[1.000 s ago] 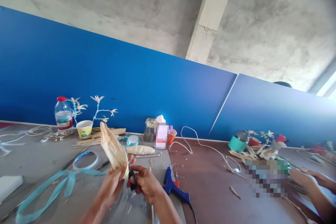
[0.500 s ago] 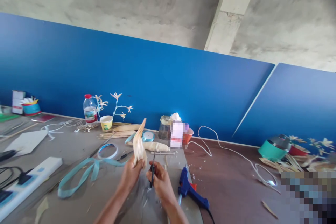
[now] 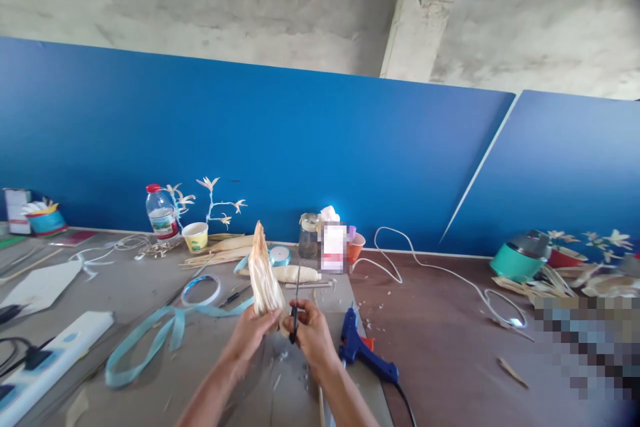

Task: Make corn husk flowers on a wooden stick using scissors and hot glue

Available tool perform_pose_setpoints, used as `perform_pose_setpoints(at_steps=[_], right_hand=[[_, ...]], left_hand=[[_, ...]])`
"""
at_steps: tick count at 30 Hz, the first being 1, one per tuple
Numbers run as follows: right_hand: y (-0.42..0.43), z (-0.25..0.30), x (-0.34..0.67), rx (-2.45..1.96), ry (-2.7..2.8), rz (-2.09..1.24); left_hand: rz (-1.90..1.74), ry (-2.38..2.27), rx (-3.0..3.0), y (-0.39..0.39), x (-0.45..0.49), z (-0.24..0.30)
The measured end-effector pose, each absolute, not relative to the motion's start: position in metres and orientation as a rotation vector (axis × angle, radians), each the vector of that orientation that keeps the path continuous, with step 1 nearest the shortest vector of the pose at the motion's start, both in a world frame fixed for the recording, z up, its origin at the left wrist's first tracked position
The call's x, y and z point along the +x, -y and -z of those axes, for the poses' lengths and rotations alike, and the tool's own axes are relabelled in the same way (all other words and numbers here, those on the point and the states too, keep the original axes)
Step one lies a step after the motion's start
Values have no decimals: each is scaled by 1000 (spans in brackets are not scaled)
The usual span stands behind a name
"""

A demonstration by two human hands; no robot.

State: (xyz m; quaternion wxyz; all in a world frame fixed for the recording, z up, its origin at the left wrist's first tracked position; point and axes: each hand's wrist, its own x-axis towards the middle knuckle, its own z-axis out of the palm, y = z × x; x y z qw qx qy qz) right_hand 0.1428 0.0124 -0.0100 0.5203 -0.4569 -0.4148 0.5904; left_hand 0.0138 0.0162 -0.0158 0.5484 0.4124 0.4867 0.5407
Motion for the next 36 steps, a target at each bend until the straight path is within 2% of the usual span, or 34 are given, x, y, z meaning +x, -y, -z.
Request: perform_pose_setpoints(at_steps=[6,12,22,36], right_hand=[[-11,8,143,-1045,1047,-1406],[-1,9,146,-1047,1253,-1264],[21,8,139,-1272,1761,-907],[27,15,130,-1277,1797,-913]], left_hand=[[-1249,-1074,1049,-12,17,4],[-1387,-1377,1271,-23,2,12],[-1594,-1725,1275,-25,-10,8],[-1645,-1730,1239,-23,-8,6]])
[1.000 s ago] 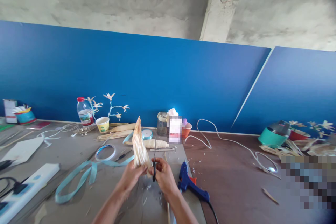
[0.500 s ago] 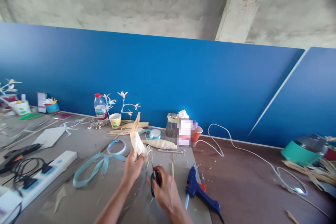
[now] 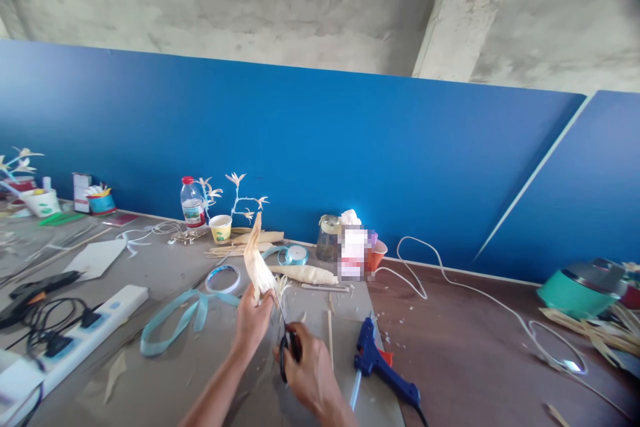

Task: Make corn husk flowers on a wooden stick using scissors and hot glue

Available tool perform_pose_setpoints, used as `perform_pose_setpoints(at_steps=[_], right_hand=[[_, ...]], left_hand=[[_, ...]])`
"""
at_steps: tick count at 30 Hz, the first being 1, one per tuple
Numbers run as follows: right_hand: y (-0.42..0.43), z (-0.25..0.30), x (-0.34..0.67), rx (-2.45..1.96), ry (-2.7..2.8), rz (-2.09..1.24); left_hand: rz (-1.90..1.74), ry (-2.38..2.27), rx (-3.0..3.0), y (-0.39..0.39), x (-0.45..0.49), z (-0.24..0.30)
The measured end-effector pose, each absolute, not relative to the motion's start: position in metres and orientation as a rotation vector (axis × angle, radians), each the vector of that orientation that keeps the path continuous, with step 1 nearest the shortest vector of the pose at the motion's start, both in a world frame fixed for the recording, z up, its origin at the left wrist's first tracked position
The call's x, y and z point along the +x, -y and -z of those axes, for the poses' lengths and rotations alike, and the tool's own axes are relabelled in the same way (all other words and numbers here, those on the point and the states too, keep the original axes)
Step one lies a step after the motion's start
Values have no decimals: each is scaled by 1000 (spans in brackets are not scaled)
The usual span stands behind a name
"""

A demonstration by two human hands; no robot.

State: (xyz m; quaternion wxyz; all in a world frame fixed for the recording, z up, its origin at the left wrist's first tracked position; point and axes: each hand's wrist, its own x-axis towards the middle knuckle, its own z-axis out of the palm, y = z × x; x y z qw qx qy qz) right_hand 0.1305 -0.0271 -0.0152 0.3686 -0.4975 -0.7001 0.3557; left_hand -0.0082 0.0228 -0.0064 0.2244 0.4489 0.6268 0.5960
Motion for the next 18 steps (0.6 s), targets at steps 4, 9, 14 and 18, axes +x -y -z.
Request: perform_pose_setpoints(at_steps=[4,9,14,18], right_hand=[[28,15,128,-1278,1812,-927],[26,17,127,-1290,1780,-932],[23,20,127,-1296,1747,-940],[23,18,127,-1296,1726,-937]], left_hand=[[-1657,-1715,1256,-22,-6,5],[-1657,-1690,1244,-21,-4,6],[-1658,-1610,1135,-20,-4,3],[-1636,-1540,957,-22,-5,6]])
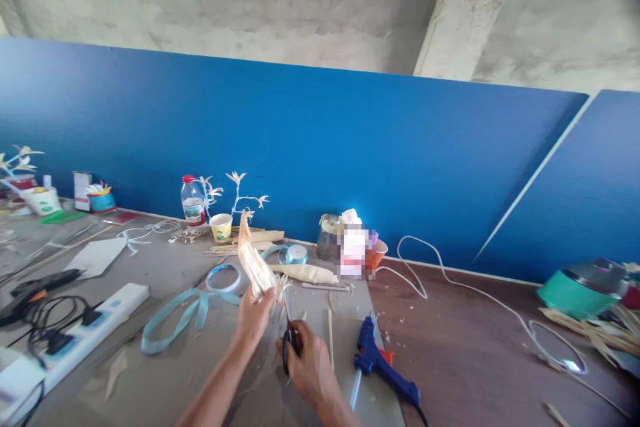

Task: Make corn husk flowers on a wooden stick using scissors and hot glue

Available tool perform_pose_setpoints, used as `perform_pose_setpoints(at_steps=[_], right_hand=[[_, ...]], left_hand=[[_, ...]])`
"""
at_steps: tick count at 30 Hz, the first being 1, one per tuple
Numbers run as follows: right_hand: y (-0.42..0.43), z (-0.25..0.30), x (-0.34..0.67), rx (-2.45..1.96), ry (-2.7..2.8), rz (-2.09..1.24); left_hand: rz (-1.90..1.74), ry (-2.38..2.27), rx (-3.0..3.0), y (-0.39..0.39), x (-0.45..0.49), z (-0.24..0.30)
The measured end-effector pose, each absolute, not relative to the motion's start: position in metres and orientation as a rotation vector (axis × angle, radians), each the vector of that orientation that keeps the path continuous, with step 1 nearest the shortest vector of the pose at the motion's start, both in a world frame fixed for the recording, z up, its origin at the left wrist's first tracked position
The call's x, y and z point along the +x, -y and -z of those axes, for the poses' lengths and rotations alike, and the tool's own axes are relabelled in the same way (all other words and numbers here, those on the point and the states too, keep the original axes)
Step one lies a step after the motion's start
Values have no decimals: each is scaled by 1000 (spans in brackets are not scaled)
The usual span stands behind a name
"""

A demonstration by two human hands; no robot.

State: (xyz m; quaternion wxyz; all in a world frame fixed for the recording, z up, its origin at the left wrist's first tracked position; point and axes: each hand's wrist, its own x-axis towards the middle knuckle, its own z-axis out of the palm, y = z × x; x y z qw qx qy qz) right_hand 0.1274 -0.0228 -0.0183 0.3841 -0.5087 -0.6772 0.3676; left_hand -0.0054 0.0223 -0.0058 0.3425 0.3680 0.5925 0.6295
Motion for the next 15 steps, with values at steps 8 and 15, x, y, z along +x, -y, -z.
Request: perform_pose_setpoints(at_steps=[8,15], right_hand=[[21,16,127,-1264,1698,-998],[17,18,131,-1206,1653,-1075]], left_hand=[[-1641,-1250,785,-29,-6,19],[-1619,-1287,875,-27,-7,11]])
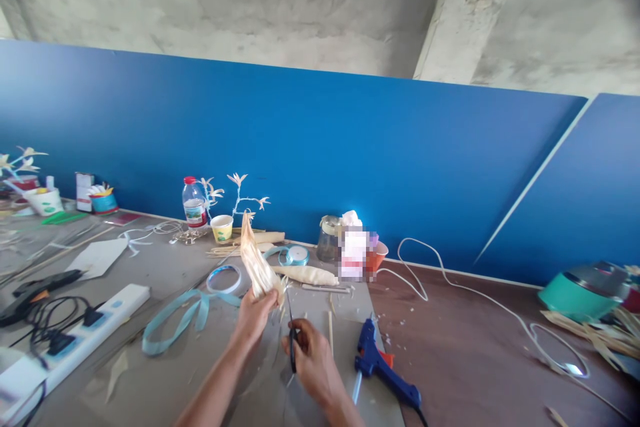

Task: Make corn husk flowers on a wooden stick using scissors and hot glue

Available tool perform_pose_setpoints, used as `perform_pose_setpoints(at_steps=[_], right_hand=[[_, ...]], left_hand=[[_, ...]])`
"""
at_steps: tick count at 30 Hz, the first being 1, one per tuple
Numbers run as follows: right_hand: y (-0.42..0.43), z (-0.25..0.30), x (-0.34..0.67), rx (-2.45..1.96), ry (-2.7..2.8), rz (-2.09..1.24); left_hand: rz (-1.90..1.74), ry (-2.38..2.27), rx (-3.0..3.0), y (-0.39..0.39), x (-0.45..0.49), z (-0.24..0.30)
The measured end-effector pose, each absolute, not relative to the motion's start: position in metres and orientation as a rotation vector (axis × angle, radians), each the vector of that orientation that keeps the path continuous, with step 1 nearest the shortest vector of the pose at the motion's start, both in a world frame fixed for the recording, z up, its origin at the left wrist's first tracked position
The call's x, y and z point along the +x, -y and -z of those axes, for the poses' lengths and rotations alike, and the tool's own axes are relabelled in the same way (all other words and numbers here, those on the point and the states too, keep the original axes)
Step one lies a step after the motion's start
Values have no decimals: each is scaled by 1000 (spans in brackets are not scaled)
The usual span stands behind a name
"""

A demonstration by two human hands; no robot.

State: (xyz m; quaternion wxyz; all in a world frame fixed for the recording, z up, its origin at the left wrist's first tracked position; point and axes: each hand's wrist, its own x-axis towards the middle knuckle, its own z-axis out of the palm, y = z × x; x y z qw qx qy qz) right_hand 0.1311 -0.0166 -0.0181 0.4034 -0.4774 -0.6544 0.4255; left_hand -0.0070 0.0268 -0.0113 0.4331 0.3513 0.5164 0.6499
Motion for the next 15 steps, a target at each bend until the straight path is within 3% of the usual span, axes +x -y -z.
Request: perform_pose_setpoints(at_steps=[15], right_hand=[[13,14,139,-1187,1662,-1087]], left_hand=[[-1460,-1335,1092,-22,-3,10]])
